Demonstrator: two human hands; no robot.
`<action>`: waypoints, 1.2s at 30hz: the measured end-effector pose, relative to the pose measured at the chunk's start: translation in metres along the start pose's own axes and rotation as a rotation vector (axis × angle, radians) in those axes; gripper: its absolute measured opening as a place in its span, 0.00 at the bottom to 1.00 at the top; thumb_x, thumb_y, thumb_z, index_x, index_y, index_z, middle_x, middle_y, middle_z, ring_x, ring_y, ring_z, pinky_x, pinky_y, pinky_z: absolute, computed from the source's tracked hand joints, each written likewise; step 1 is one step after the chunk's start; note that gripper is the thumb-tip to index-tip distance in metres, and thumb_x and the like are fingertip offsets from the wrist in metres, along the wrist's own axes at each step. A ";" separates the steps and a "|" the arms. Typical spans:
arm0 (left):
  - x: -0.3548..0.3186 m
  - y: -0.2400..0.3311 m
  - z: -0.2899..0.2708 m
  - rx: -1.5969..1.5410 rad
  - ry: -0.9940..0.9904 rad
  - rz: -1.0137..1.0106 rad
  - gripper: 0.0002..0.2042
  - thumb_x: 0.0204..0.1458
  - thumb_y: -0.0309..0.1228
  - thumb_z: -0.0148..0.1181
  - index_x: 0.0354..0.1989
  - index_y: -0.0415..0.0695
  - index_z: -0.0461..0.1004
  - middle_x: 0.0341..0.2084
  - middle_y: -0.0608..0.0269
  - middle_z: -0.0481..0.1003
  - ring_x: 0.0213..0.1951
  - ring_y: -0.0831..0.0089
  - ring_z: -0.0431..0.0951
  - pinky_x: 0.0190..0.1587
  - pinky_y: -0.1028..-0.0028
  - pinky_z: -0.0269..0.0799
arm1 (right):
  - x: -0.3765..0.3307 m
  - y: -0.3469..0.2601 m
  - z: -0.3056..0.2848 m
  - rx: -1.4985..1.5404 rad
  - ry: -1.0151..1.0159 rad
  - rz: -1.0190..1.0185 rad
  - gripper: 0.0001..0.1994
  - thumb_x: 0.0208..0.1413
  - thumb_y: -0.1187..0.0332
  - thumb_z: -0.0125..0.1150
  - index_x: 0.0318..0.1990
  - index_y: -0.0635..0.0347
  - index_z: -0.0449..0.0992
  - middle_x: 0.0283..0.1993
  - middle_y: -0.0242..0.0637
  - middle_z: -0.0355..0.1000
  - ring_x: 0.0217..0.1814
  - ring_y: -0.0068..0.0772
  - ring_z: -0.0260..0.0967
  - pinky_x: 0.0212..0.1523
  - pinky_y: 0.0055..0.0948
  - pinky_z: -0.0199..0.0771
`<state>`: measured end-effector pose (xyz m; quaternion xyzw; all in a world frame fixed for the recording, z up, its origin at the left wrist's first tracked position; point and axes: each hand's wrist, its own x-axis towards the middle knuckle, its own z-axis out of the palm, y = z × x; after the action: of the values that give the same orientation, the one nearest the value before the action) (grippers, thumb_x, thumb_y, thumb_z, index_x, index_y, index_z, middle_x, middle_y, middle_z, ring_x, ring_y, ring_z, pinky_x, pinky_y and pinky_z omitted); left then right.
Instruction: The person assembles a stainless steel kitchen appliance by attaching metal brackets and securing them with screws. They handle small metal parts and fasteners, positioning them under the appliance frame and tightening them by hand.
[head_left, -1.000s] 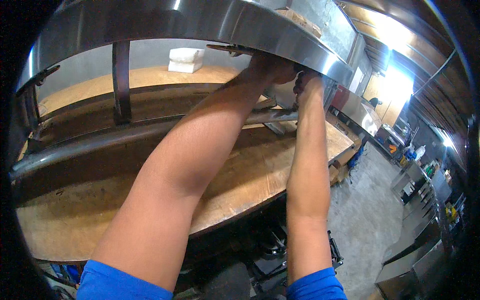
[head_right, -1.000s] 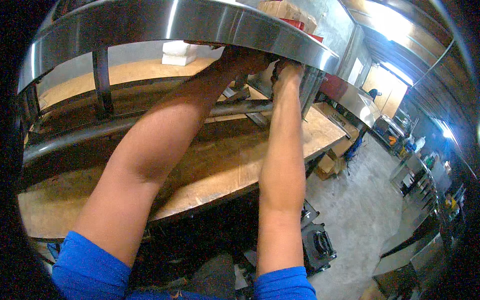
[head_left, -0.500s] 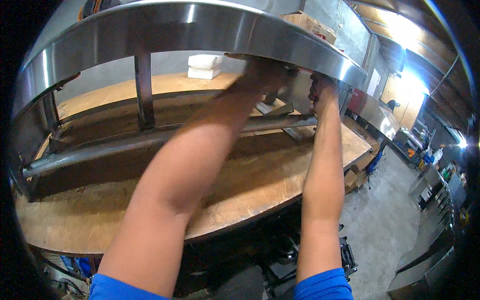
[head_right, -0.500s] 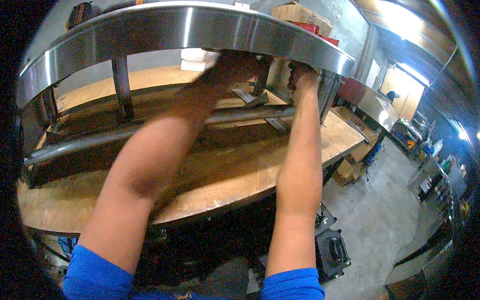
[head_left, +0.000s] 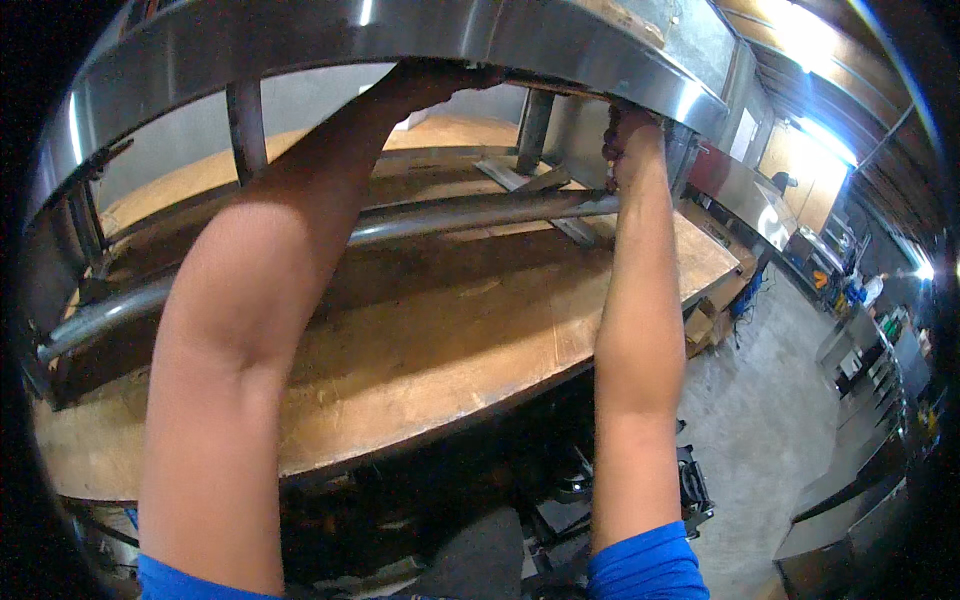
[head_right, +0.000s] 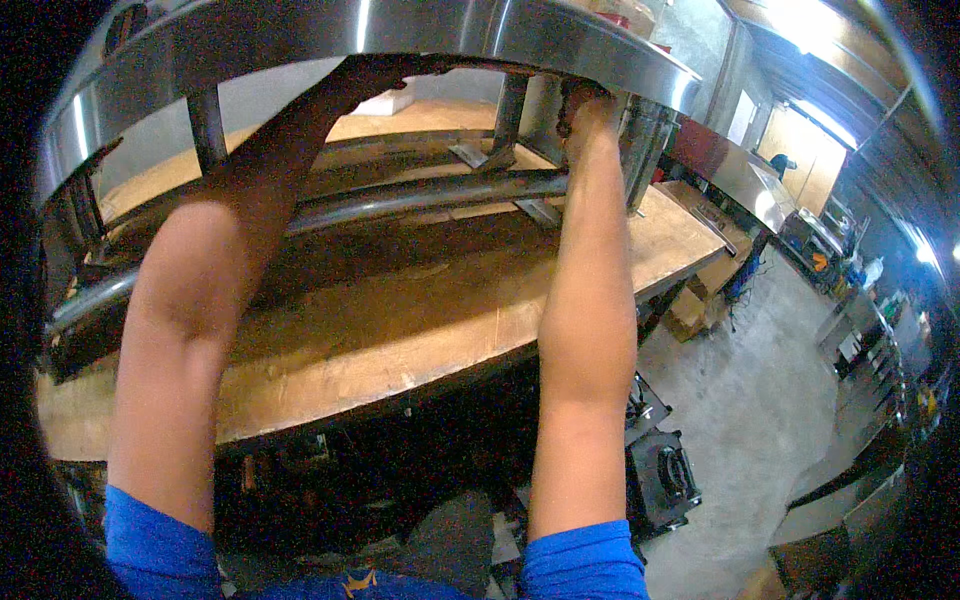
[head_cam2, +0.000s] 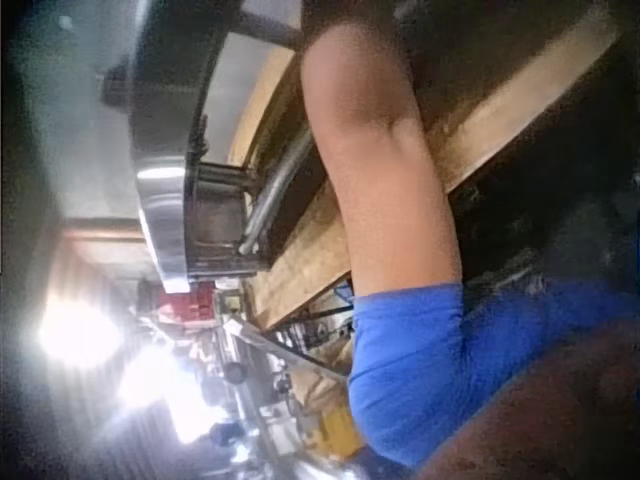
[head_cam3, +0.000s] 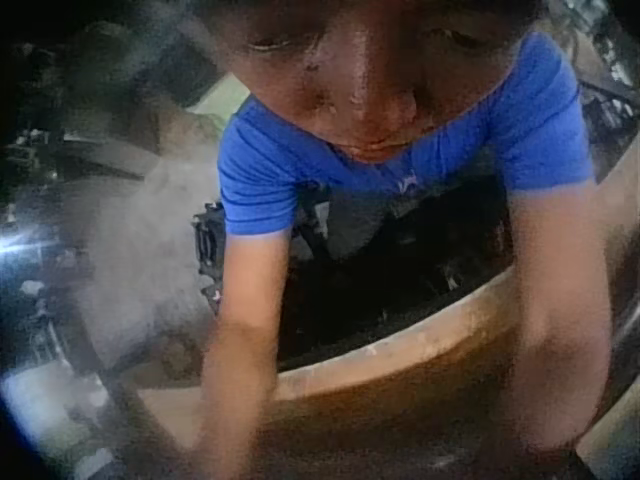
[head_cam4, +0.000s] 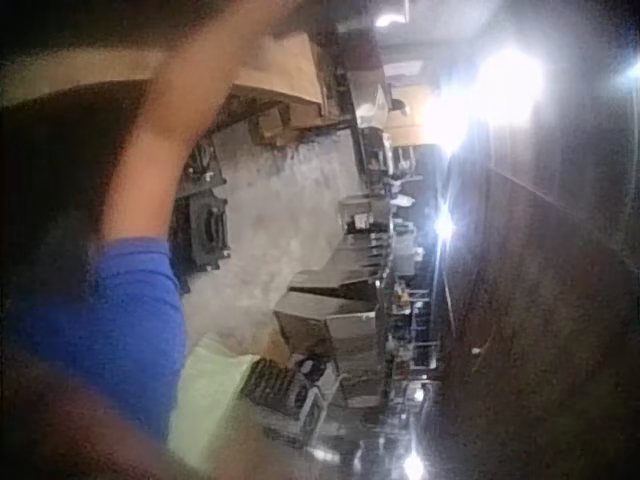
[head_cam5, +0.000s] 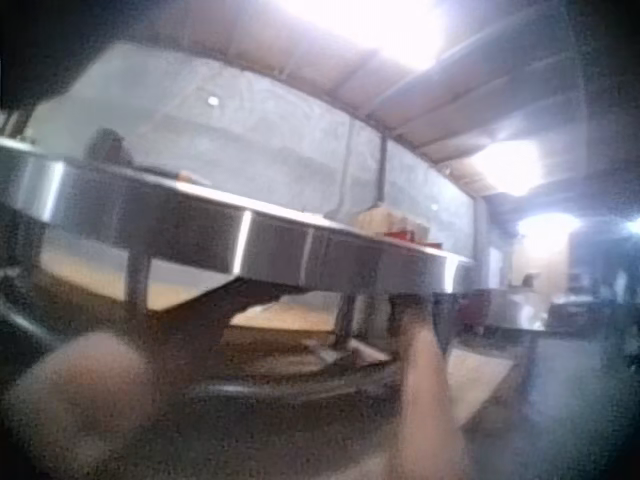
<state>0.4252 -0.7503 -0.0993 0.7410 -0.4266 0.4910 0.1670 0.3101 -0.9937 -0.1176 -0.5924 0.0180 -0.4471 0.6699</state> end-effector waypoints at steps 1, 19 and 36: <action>0.000 0.002 0.000 -0.004 0.005 0.000 0.20 0.54 0.44 0.53 0.49 0.46 0.74 0.49 0.49 0.73 0.53 0.51 0.71 0.57 0.52 0.62 | 0.001 -0.001 0.000 0.002 0.002 -0.002 0.08 0.56 0.60 0.58 0.28 0.49 0.70 0.18 0.24 0.57 0.15 0.23 0.51 0.15 0.24 0.49; 0.010 0.028 -0.007 -0.052 0.058 0.004 0.20 0.54 0.44 0.53 0.50 0.45 0.73 0.50 0.49 0.73 0.54 0.51 0.71 0.58 0.51 0.62 | -0.009 -0.006 -0.001 0.042 0.019 -0.004 0.08 0.56 0.60 0.58 0.28 0.49 0.70 0.18 0.24 0.57 0.15 0.23 0.51 0.15 0.24 0.49; 0.016 0.058 0.014 -0.101 0.033 0.044 0.20 0.54 0.44 0.52 0.50 0.45 0.73 0.51 0.49 0.73 0.54 0.51 0.71 0.58 0.51 0.62 | 0.002 0.007 -0.059 -0.896 -0.201 -0.333 0.10 0.50 0.65 0.59 0.37 0.59 0.80 0.34 0.45 0.77 0.34 0.39 0.76 0.36 0.35 0.73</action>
<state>0.3903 -0.8009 -0.1017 0.7139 -0.4644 0.4843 0.2004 0.2831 -1.0415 -0.1395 -0.8576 0.0491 -0.4371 0.2667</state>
